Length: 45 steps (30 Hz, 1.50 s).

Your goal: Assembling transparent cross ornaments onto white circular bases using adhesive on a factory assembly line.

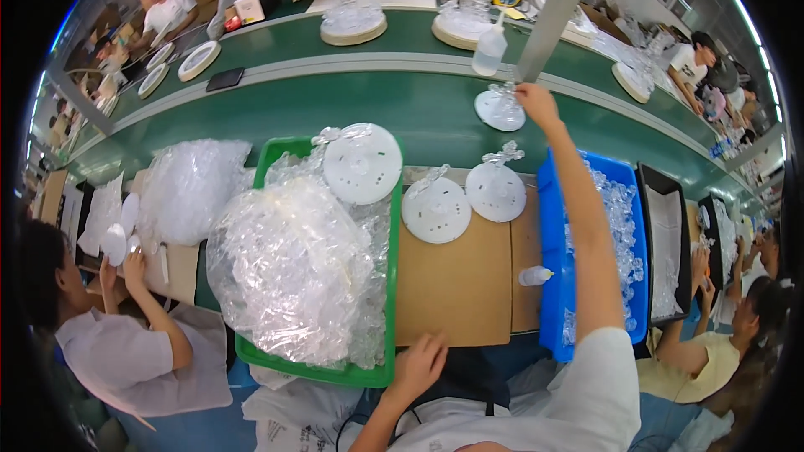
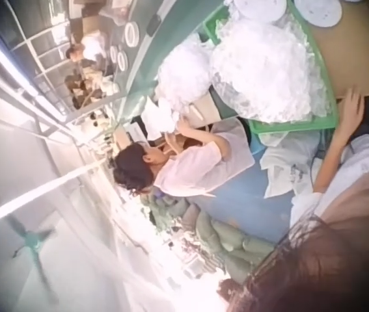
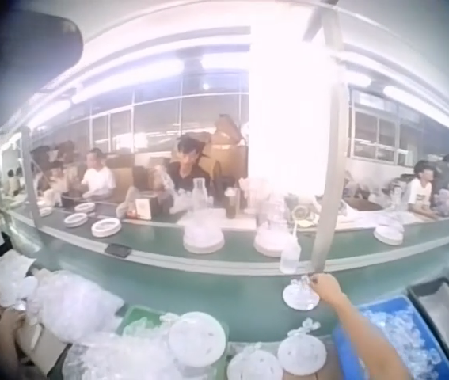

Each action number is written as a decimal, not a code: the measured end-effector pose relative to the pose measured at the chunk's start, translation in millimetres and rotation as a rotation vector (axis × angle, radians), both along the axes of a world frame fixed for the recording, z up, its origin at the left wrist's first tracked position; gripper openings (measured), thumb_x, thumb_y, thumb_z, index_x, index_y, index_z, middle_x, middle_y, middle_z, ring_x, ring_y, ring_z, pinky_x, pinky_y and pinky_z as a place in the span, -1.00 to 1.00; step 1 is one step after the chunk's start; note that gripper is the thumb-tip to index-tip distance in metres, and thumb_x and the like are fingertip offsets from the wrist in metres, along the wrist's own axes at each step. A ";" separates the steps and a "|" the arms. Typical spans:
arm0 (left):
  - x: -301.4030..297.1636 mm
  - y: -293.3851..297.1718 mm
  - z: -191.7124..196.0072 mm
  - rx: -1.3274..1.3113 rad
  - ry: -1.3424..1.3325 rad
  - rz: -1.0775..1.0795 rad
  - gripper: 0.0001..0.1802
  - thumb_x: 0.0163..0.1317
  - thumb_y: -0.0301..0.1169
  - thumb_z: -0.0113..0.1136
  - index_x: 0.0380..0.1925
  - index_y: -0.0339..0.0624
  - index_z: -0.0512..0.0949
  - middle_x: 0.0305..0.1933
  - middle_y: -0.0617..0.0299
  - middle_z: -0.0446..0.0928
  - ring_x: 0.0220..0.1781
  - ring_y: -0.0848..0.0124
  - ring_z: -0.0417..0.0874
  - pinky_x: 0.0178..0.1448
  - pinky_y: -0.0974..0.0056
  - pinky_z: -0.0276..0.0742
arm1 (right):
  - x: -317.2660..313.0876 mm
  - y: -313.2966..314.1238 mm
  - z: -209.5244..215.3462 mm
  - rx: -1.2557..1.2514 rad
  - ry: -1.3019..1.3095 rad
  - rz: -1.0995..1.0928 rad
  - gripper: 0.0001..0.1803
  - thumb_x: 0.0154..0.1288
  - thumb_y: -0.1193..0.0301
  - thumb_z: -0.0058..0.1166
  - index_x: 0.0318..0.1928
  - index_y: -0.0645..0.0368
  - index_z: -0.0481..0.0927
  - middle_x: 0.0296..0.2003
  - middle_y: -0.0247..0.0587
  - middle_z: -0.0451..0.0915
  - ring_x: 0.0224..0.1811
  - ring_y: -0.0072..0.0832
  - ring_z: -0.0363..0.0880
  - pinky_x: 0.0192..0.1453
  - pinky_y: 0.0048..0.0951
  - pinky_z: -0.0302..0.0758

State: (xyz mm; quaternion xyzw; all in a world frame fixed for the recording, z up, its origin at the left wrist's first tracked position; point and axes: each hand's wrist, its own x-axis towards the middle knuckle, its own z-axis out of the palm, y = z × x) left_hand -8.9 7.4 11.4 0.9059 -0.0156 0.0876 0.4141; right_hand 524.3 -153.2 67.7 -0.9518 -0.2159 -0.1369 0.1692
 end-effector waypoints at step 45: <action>41.5 48.5 104.4 0.705 -0.762 -0.315 -0.80 -0.01 -0.56 0.13 -0.31 -0.32 0.53 -0.12 0.01 0.52 0.16 0.10 0.48 0.27 -0.04 0.34 | -414.9 6.9 60.2 0.974 1.296 0.388 -0.60 0.32 0.37 0.05 0.13 0.20 0.40 -0.15 -0.25 0.58 -0.13 -0.55 0.56 -0.09 -0.54 0.46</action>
